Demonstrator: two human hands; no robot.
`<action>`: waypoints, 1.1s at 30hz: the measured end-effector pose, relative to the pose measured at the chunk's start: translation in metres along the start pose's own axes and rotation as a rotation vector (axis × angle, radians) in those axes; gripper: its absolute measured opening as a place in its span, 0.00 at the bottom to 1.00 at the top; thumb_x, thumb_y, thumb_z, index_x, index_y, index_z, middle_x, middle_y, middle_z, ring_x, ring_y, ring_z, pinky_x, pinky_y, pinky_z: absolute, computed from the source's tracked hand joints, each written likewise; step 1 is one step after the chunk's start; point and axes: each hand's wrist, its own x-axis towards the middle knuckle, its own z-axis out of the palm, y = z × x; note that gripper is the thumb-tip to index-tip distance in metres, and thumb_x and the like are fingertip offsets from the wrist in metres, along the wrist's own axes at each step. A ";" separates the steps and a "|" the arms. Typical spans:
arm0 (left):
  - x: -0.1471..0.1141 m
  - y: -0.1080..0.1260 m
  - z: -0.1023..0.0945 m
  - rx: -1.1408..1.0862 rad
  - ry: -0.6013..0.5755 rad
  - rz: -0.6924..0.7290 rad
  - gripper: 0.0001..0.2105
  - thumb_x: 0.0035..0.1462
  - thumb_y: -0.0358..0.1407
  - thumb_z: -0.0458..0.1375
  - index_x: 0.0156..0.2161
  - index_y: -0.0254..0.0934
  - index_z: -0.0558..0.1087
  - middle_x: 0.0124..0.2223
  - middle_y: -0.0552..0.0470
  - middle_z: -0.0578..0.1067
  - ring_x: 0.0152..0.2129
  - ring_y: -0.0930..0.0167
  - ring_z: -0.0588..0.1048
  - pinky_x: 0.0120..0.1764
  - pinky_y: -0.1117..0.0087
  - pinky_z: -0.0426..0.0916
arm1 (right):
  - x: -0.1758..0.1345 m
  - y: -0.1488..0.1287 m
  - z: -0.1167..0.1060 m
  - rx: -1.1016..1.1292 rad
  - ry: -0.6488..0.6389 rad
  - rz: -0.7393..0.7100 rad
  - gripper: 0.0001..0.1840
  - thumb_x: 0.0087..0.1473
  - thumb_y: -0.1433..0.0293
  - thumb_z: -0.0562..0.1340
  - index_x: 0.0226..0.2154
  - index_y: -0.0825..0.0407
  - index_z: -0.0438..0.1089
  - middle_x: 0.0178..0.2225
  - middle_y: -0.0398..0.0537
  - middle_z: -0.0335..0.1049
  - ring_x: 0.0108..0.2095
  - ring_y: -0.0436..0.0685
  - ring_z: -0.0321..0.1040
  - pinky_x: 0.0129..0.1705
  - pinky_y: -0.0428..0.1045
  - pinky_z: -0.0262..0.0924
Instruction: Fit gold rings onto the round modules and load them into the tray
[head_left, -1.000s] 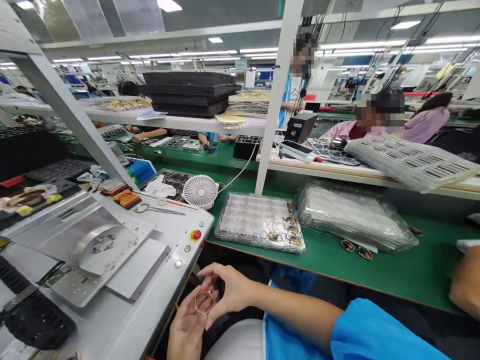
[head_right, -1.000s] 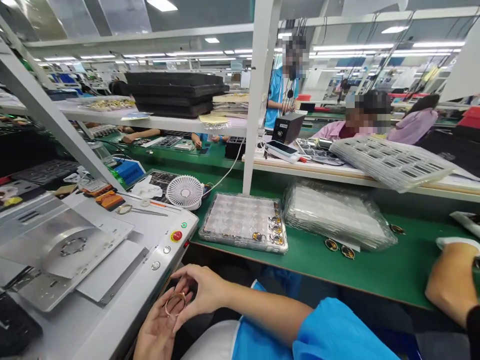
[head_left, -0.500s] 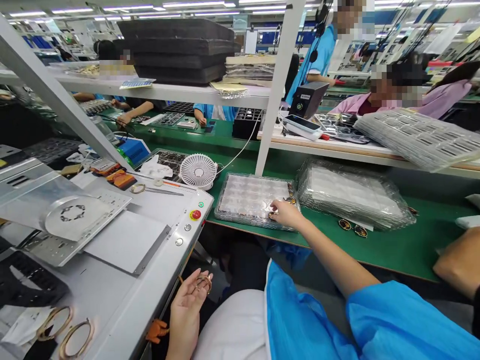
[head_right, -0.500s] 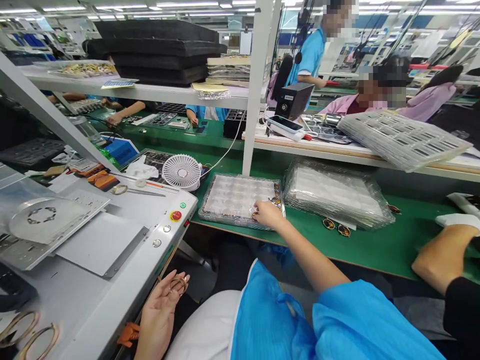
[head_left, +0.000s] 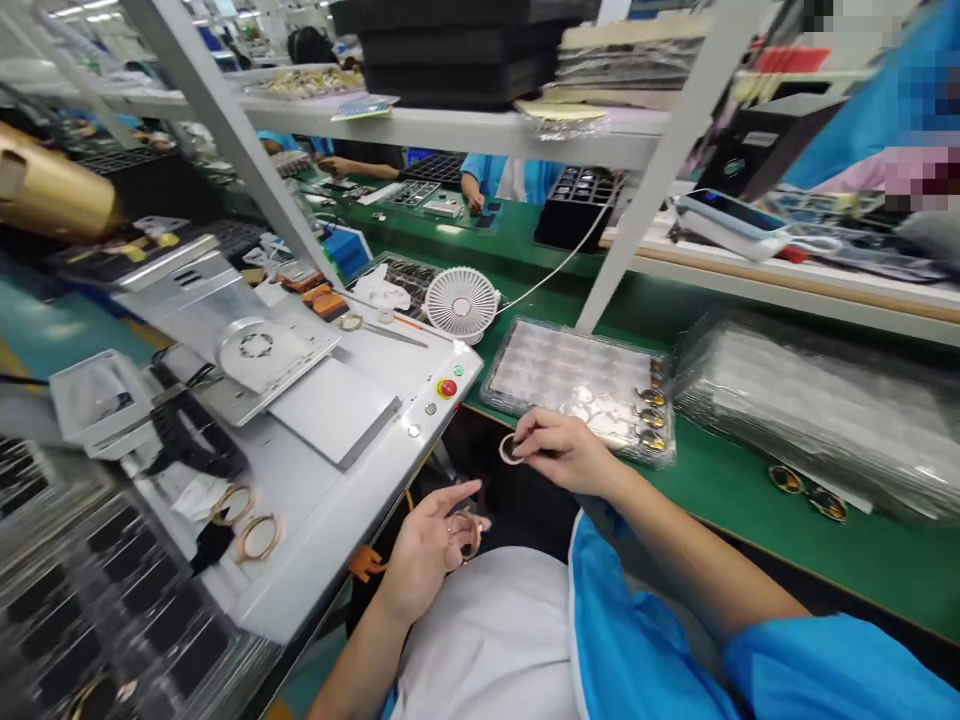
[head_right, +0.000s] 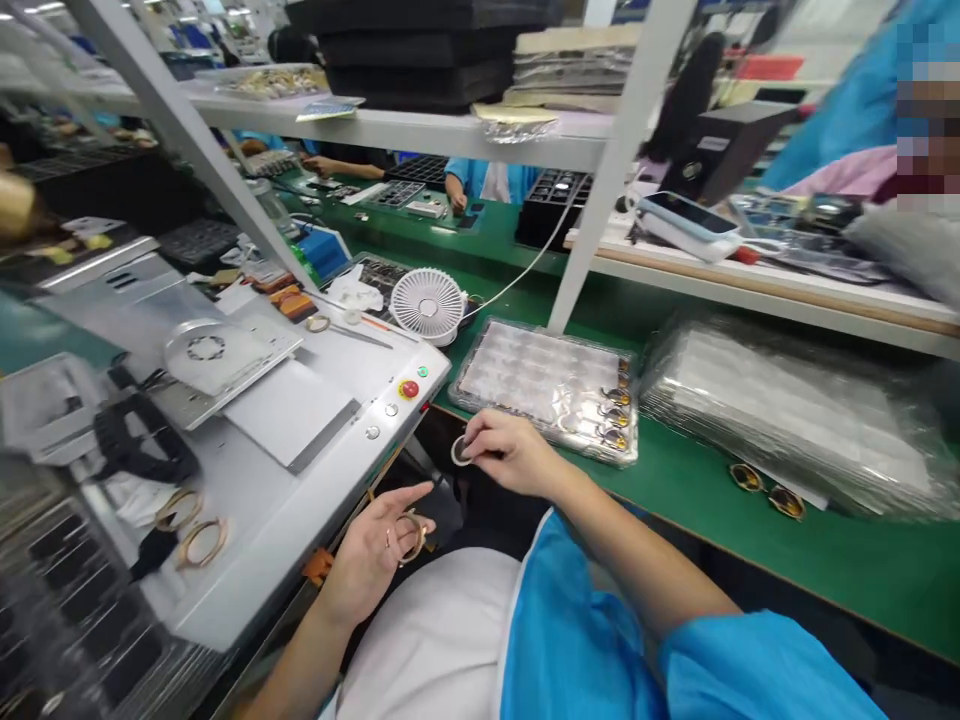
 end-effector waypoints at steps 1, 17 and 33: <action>-0.002 0.005 0.002 -0.016 -0.033 -0.003 0.39 0.31 0.49 0.80 0.53 0.42 0.80 0.50 0.38 0.81 0.40 0.60 0.81 0.43 0.64 0.75 | 0.006 -0.009 0.014 0.046 0.002 -0.083 0.07 0.64 0.72 0.63 0.36 0.48 0.78 0.39 0.50 0.74 0.38 0.54 0.74 0.38 0.48 0.70; -0.025 0.045 -0.026 0.079 -0.147 0.011 0.44 0.33 0.38 0.81 0.59 0.40 0.74 0.43 0.41 0.82 0.35 0.64 0.81 0.35 0.69 0.74 | 0.051 -0.030 0.066 0.298 -0.336 -0.085 0.16 0.66 0.73 0.60 0.54 0.51 0.75 0.41 0.52 0.73 0.40 0.56 0.73 0.44 0.52 0.73; -0.034 0.016 -0.037 -0.209 -0.049 0.168 0.42 0.34 0.44 0.80 0.58 0.42 0.76 0.60 0.41 0.74 0.37 0.68 0.82 0.36 0.75 0.75 | 0.044 -0.034 0.101 0.620 -0.201 0.174 0.08 0.65 0.69 0.63 0.42 0.50 0.79 0.38 0.47 0.65 0.29 0.50 0.70 0.30 0.48 0.73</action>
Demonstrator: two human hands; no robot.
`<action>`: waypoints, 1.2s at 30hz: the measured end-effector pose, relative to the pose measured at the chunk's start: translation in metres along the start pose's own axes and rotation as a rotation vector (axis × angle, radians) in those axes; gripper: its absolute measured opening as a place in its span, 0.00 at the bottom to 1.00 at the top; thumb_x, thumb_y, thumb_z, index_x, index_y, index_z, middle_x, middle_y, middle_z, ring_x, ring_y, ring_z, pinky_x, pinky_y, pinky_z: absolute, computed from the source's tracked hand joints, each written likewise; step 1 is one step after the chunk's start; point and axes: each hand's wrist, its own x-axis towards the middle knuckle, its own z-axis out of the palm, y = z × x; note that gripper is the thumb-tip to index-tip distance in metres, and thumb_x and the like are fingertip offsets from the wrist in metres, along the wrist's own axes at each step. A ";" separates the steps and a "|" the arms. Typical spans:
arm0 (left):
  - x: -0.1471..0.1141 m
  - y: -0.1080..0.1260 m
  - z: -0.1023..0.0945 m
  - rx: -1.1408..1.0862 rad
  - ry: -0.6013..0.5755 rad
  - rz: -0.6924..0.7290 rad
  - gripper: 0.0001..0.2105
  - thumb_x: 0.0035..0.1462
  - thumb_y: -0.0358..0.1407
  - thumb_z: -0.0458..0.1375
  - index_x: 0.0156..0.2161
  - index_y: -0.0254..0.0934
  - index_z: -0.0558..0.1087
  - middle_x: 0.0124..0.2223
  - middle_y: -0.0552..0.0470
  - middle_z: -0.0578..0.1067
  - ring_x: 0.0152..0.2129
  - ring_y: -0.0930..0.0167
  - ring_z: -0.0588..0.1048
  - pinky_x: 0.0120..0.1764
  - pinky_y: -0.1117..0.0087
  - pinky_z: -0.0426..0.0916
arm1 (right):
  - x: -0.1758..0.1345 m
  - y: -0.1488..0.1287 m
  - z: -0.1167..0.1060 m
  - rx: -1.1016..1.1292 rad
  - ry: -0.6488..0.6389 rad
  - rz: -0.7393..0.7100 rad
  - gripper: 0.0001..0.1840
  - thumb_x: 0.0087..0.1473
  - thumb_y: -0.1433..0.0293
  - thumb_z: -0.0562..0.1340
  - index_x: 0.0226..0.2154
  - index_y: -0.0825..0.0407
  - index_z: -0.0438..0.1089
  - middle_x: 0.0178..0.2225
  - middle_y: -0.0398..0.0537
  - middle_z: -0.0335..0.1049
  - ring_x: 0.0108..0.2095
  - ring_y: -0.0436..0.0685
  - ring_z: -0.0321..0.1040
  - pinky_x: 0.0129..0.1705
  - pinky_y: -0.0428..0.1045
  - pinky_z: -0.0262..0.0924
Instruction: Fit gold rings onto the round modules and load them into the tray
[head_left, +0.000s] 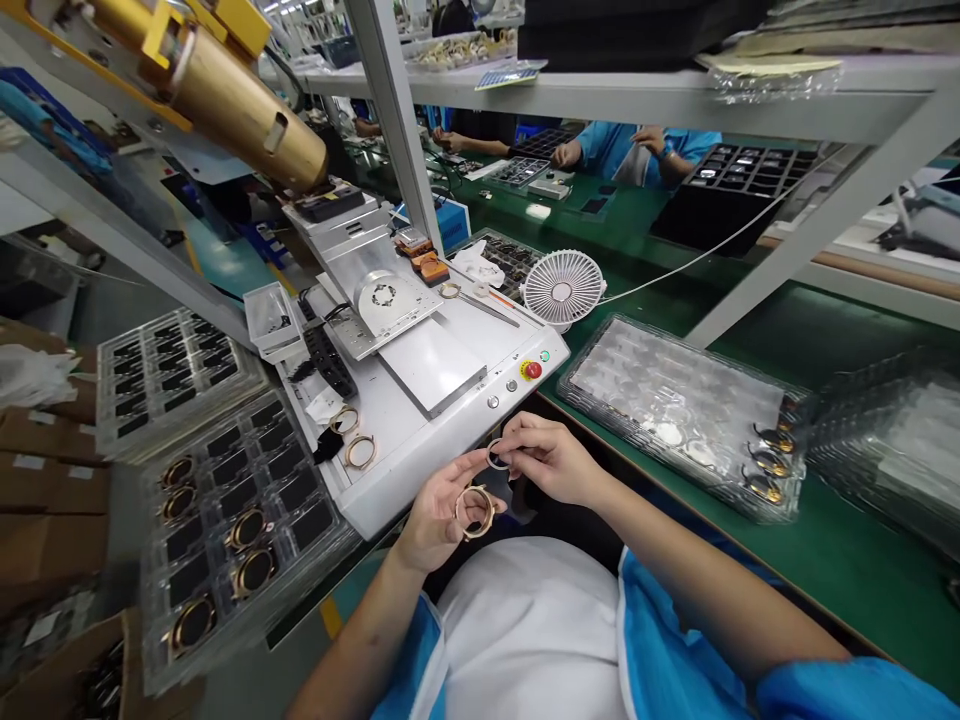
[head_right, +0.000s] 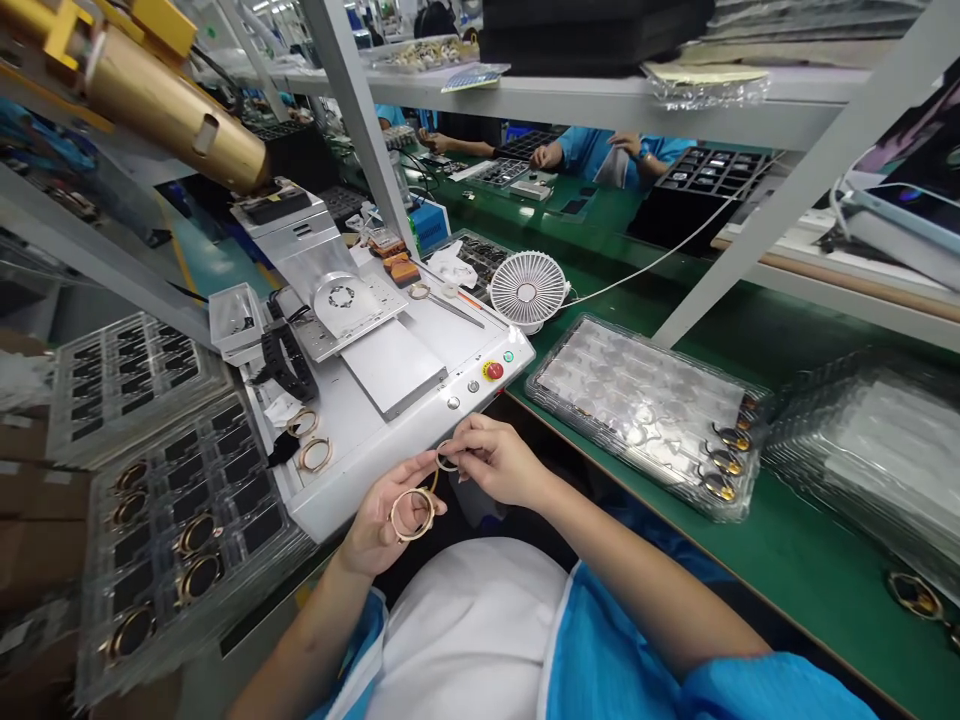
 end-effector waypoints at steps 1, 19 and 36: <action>0.000 0.000 0.000 0.005 0.015 0.012 0.41 0.34 0.44 0.80 0.58 0.40 0.77 0.57 0.41 0.76 0.38 0.67 0.82 0.37 0.74 0.75 | 0.001 -0.001 0.001 -0.041 0.014 -0.017 0.07 0.64 0.69 0.63 0.39 0.50 0.78 0.38 0.47 0.66 0.30 0.51 0.70 0.30 0.47 0.72; -0.019 0.009 -0.005 0.217 0.213 0.212 0.42 0.42 0.46 0.78 0.62 0.36 0.72 0.45 0.40 0.82 0.43 0.62 0.81 0.43 0.68 0.76 | 0.108 0.007 -0.019 -0.489 0.427 0.339 0.13 0.53 0.65 0.70 0.34 0.49 0.64 0.19 0.36 0.65 0.24 0.55 0.66 0.30 0.48 0.58; 0.002 -0.029 0.007 0.980 -0.065 0.355 0.48 0.49 0.31 0.74 0.72 0.51 0.57 0.76 0.34 0.47 0.49 0.55 0.81 0.46 0.54 0.82 | 0.014 0.000 0.015 0.441 0.284 0.476 0.22 0.45 0.58 0.75 0.41 0.54 0.80 0.30 0.44 0.77 0.24 0.49 0.69 0.30 0.47 0.69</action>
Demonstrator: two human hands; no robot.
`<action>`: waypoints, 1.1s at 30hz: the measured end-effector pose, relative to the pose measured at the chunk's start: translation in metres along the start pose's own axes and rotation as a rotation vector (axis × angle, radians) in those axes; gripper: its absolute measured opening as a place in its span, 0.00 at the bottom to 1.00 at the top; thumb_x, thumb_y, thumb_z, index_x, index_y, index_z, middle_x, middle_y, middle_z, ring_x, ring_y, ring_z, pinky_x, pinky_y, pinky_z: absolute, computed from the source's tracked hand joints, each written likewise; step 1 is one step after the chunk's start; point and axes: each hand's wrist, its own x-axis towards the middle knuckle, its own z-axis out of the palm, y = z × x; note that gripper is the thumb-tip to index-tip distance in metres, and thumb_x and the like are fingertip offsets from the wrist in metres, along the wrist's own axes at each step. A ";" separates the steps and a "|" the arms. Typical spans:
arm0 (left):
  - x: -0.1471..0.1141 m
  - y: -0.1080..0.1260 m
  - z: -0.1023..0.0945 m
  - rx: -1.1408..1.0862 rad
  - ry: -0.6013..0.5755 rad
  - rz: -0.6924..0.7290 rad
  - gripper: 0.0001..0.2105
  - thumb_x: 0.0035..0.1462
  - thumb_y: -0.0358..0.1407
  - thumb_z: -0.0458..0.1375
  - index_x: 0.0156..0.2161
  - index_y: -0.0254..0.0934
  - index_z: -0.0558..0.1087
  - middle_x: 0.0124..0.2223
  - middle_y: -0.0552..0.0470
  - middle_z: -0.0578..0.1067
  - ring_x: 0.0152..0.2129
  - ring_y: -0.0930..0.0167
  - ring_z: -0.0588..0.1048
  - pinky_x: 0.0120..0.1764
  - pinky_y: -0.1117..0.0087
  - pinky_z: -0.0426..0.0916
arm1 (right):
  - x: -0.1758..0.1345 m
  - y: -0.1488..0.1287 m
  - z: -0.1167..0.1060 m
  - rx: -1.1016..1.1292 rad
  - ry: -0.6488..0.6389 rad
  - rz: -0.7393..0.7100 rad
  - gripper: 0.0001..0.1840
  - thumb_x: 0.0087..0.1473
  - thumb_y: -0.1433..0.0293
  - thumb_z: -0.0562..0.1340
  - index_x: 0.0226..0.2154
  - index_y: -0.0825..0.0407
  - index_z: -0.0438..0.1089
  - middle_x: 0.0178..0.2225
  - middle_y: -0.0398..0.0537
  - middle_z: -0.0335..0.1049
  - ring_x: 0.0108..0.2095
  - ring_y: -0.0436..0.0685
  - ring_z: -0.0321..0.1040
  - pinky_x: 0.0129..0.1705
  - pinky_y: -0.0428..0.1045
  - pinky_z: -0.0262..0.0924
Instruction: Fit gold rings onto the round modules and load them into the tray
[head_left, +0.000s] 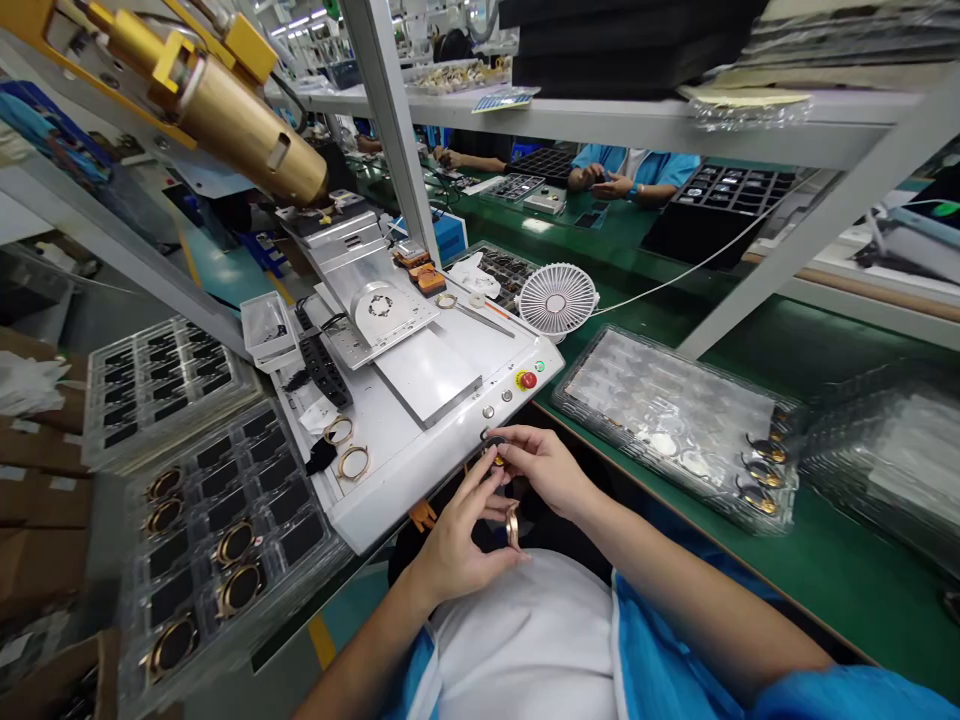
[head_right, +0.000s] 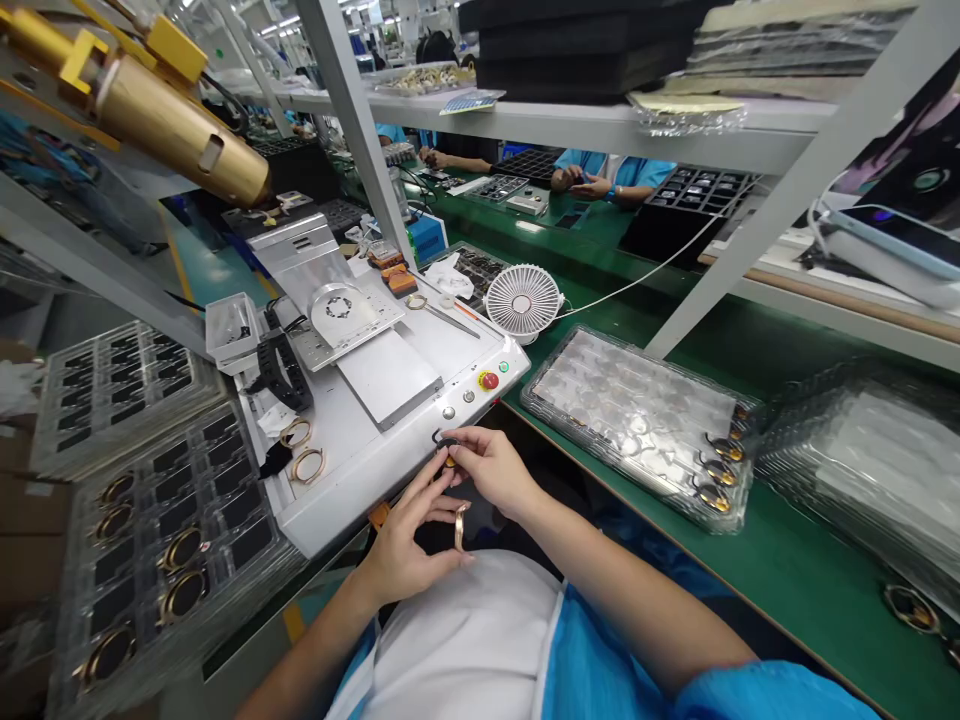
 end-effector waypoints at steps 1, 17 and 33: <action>0.000 0.002 -0.001 -0.033 0.000 0.001 0.47 0.48 0.30 0.75 0.71 0.50 0.60 0.76 0.34 0.48 0.49 0.54 0.81 0.46 0.53 0.82 | -0.002 -0.002 -0.001 -0.003 -0.004 -0.001 0.22 0.45 0.59 0.75 0.41 0.54 0.79 0.29 0.43 0.76 0.24 0.48 0.69 0.29 0.46 0.68; 0.000 0.001 -0.008 0.160 -0.012 0.016 0.41 0.52 0.29 0.71 0.69 0.47 0.63 0.74 0.35 0.57 0.50 0.55 0.81 0.54 0.52 0.77 | -0.006 -0.005 -0.014 -0.048 -0.096 0.041 0.24 0.38 0.61 0.80 0.37 0.56 0.78 0.29 0.46 0.78 0.25 0.51 0.74 0.31 0.48 0.74; 0.007 -0.010 -0.011 -0.584 0.416 -0.115 0.24 0.43 0.41 0.78 0.47 0.41 0.80 0.50 0.44 0.83 0.47 0.61 0.82 0.53 0.59 0.76 | -0.020 -0.006 -0.004 0.052 -0.150 0.197 0.22 0.37 0.60 0.80 0.24 0.56 0.72 0.24 0.42 0.73 0.23 0.47 0.67 0.26 0.43 0.64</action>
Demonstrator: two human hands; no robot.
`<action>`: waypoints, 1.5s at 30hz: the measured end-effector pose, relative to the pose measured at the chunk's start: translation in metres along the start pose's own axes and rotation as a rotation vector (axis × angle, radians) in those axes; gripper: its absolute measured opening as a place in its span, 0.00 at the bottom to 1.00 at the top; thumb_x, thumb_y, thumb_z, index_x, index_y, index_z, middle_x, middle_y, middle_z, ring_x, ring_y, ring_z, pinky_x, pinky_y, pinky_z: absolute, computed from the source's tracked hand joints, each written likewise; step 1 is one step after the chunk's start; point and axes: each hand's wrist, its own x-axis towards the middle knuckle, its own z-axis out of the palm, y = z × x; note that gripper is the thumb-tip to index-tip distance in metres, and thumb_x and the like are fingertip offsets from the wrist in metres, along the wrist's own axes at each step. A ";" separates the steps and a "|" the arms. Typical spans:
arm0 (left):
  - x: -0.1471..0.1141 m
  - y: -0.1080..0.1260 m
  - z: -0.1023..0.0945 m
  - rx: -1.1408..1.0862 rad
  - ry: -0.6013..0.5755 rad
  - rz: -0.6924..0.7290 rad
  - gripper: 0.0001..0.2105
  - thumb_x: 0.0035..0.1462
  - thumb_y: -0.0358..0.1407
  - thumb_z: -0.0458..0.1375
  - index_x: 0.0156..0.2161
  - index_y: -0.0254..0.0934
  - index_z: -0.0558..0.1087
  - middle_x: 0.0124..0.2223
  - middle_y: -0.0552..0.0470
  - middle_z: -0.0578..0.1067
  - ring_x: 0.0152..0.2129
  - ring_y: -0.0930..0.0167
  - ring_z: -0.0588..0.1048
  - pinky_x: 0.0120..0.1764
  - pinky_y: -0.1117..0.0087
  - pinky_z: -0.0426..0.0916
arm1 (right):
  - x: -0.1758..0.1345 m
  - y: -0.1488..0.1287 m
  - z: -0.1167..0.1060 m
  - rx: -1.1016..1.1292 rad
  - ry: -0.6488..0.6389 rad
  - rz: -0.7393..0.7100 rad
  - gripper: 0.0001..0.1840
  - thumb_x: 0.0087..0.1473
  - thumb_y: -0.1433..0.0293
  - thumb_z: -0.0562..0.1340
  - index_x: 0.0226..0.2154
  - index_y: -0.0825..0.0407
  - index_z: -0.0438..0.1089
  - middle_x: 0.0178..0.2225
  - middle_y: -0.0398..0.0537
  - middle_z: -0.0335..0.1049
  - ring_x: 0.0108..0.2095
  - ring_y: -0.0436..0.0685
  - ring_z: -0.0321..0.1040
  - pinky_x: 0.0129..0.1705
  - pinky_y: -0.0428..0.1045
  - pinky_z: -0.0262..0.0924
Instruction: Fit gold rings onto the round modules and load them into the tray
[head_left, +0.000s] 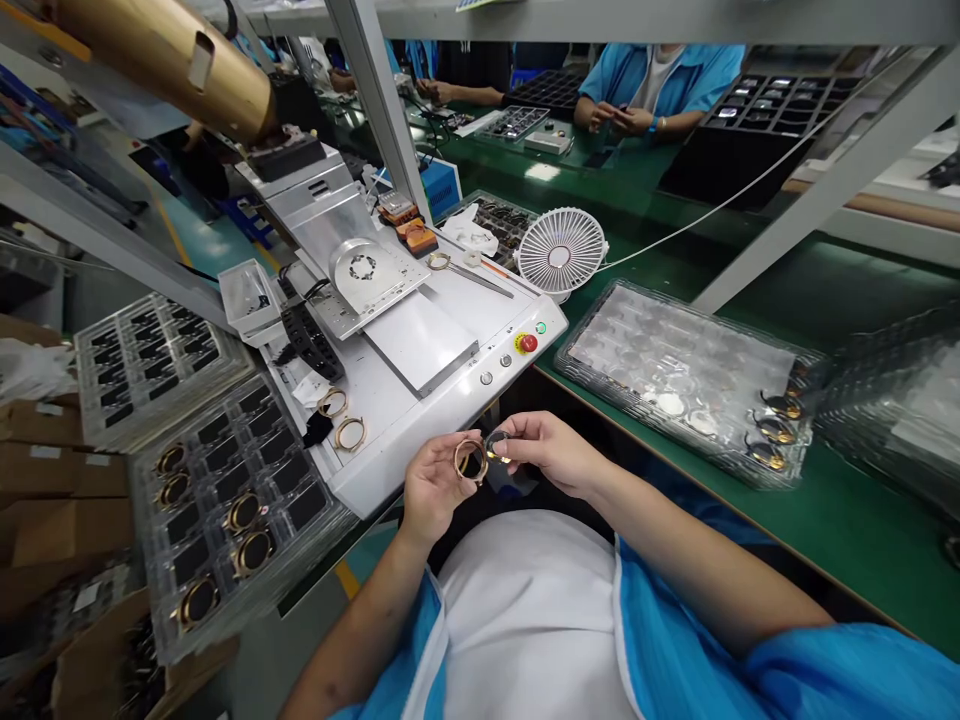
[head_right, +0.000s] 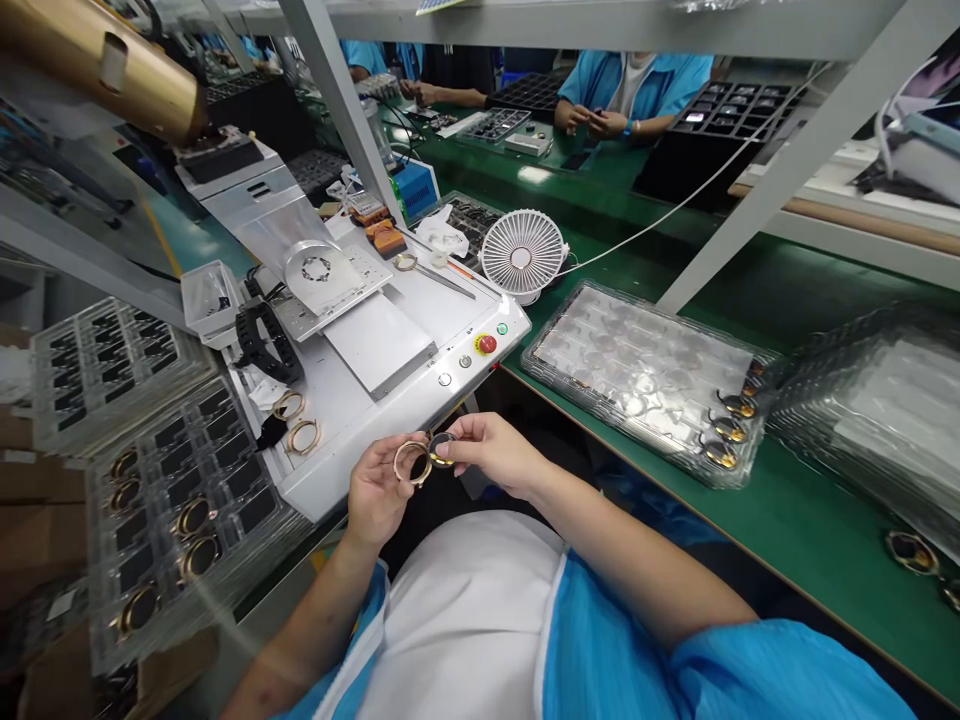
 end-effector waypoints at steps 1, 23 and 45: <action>0.000 -0.001 0.001 -0.020 0.010 -0.006 0.24 0.43 0.41 0.78 0.46 0.41 0.80 0.50 0.44 0.83 0.47 0.62 0.82 0.53 0.60 0.76 | -0.002 0.000 0.004 0.003 -0.013 0.026 0.22 0.37 0.59 0.80 0.24 0.56 0.71 0.24 0.43 0.74 0.24 0.47 0.68 0.27 0.43 0.64; -0.006 -0.018 -0.007 0.017 0.068 0.027 0.29 0.32 0.33 0.81 0.45 0.47 0.83 0.46 0.49 0.85 0.42 0.62 0.85 0.46 0.62 0.80 | -0.006 0.011 0.038 -0.188 0.114 -0.163 0.15 0.39 0.70 0.65 0.28 0.48 0.57 0.19 0.31 0.61 0.19 0.46 0.59 0.21 0.42 0.50; -0.003 -0.021 -0.004 0.117 0.136 0.118 0.26 0.32 0.37 0.81 0.42 0.46 0.85 0.44 0.47 0.86 0.39 0.59 0.86 0.42 0.62 0.83 | 0.005 0.022 0.025 0.003 0.043 0.064 0.34 0.26 0.53 0.83 0.20 0.53 0.63 0.16 0.43 0.71 0.16 0.49 0.68 0.17 0.42 0.66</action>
